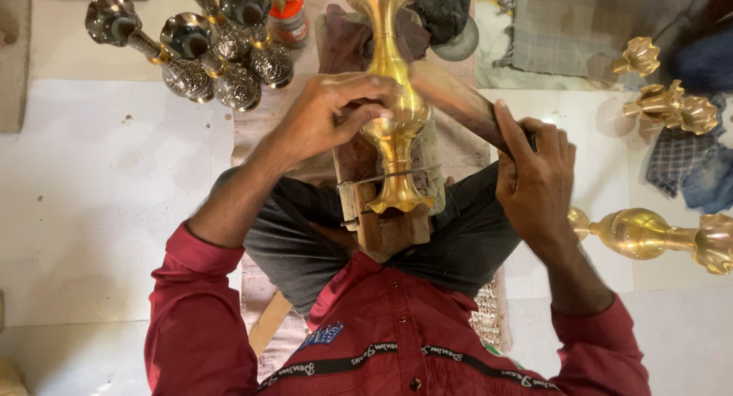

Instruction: The person sits cross-legged on the floor with a brass vase-shaped vessel resting on a sandbag in their lap. They repeatedly strike the vessel with a wooden mallet while holding a small punch against the metal surface, repositioning the vessel and punch between strikes to shape and smooth the brass body.

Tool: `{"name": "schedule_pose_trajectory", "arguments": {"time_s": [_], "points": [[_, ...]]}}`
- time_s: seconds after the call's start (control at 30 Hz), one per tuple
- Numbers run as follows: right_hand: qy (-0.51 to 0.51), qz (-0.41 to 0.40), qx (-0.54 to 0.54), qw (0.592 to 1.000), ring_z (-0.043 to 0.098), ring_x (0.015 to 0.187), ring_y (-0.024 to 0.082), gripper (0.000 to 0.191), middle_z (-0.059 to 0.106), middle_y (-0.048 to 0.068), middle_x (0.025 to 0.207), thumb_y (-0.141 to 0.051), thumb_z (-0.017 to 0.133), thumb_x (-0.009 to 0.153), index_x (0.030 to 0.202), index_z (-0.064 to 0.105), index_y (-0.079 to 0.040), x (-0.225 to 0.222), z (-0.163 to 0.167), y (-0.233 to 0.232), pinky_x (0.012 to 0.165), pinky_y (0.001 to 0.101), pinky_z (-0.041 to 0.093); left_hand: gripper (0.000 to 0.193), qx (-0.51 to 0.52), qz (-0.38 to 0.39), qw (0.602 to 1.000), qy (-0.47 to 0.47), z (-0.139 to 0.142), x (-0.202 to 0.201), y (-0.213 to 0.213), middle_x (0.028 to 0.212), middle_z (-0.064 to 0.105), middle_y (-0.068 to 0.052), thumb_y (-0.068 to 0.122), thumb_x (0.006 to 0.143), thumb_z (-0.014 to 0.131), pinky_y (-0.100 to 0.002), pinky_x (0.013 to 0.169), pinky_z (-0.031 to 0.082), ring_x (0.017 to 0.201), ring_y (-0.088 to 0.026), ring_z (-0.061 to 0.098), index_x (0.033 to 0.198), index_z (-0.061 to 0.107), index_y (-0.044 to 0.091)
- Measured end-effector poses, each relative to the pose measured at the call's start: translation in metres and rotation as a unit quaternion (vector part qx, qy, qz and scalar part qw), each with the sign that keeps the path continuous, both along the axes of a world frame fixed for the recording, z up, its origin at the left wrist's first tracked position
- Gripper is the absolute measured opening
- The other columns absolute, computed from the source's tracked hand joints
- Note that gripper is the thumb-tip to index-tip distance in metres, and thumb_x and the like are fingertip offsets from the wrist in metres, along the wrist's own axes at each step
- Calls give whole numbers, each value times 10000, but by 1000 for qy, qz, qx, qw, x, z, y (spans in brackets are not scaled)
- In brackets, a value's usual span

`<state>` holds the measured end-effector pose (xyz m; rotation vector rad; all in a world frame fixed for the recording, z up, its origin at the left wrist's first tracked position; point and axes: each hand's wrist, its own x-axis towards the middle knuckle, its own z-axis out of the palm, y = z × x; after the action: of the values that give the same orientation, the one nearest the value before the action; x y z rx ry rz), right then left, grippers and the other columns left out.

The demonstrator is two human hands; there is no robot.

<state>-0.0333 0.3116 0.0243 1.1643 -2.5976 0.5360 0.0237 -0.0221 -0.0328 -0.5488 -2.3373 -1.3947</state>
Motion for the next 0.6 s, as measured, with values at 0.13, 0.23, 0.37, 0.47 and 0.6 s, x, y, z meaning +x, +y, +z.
{"name": "schedule_pose_trajectory", "arguments": {"time_s": [0.13,0.23,0.37,0.47,0.6], "points": [[-128,-19,-77,989,586,1117,336,682,564,197,1237,8,676,965,1602,472,-128,1,-18,4,941,425,503,411,83,20,996,-17,7,5,3,1360,678,-140,-50,999,677,-309,955,623,1171,-225,739,1394,608,39],[-82,1,22,996,603,1044,357,736,626,175,1170,14,712,853,1546,518,-138,3,-32,6,912,467,495,345,82,10,996,-28,15,0,12,1340,691,-163,-13,999,724,-284,834,655,1055,-213,770,1327,641,56],[-164,-25,-68,984,625,1029,323,662,610,177,1165,-19,705,940,1559,508,-144,3,-48,6,879,429,525,413,29,5,998,-58,21,-10,27,1075,785,-108,68,1010,737,-294,805,670,930,-173,804,1398,596,85],[-132,-16,-34,991,620,1046,325,684,615,170,1175,-11,718,910,1553,528,-145,-4,-53,8,890,427,523,470,-16,26,998,-59,23,-13,35,1076,789,-114,132,990,762,-315,758,688,893,-170,802,1419,576,90],[-97,-18,1,995,623,1037,317,683,625,151,1198,-23,747,887,1529,556,-154,-14,-53,11,895,438,513,479,-80,43,995,-38,26,-12,40,1194,761,-136,155,975,760,-329,783,672,947,-190,792,1420,591,105]]}}
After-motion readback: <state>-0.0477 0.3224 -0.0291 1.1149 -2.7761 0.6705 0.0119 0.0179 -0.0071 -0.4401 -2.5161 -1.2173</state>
